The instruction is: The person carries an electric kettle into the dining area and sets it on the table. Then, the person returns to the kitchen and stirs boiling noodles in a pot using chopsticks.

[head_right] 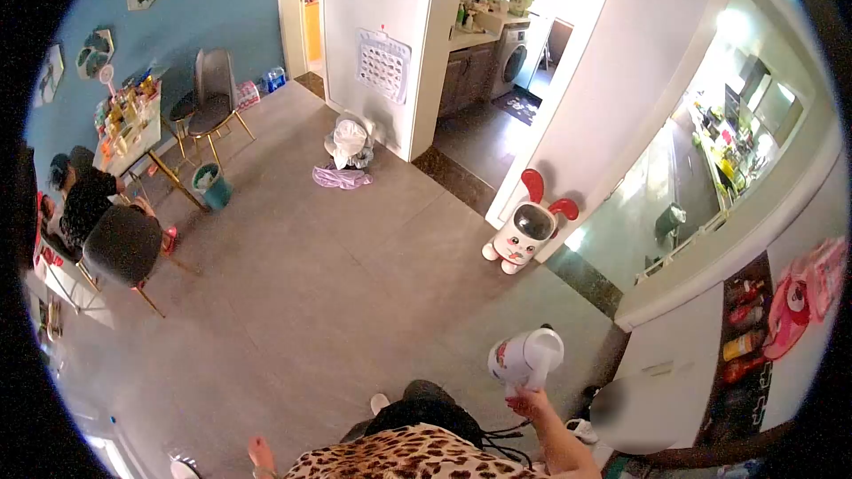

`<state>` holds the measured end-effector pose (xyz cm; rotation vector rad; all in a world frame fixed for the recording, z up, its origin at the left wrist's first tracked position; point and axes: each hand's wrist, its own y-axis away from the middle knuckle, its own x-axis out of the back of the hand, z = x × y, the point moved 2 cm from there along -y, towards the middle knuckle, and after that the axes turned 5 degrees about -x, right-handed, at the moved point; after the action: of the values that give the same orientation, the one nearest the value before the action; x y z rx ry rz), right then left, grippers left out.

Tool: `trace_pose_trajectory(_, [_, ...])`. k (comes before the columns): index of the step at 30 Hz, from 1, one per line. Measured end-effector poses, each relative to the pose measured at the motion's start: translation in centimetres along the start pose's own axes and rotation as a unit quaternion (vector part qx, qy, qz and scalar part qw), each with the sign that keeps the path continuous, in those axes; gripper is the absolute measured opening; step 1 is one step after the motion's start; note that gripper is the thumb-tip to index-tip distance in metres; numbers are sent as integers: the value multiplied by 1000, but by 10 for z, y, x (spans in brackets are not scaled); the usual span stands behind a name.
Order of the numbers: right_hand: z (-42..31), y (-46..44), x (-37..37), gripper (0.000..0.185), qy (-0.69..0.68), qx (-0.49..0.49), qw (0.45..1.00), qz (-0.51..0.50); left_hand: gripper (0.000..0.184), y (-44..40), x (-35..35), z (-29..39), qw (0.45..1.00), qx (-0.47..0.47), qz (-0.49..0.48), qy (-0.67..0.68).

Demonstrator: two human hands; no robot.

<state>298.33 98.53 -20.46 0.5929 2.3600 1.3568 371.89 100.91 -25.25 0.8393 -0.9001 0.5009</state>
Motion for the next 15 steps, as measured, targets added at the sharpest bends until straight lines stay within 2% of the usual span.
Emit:
trace_pose_trajectory(1, [-9, -9, -13, 35, 0, -10, 1000, 1, 20, -26, 11, 24, 999, -27, 23, 15])
trace_pose_trajectory(3, [-39, 10, -62, 33, 32, -4, 999, 8, 20, -75, 35, 62, 984, -159, 74, 19])
trace_pose_trajectory(6, [-75, -1, -121, 32, 56, 0, 998, -19, 12, -144, 51, 97, 949, -259, 162, 78])
trace_pose_trajectory(9, [-114, -22, -169, 31, 91, 1, 994, -53, 19, -165, 73, 145, 964, -237, 101, 69])
trace_pose_trajectory(12, [-147, -57, -218, 29, 113, 3, 991, -67, 17, -200, 53, 132, 966, -216, 138, -28])
trace_pose_trajectory(15, [-189, -91, -264, 30, 147, 6, 986, -75, 15, -212, 27, 123, 992, -108, 57, -17])
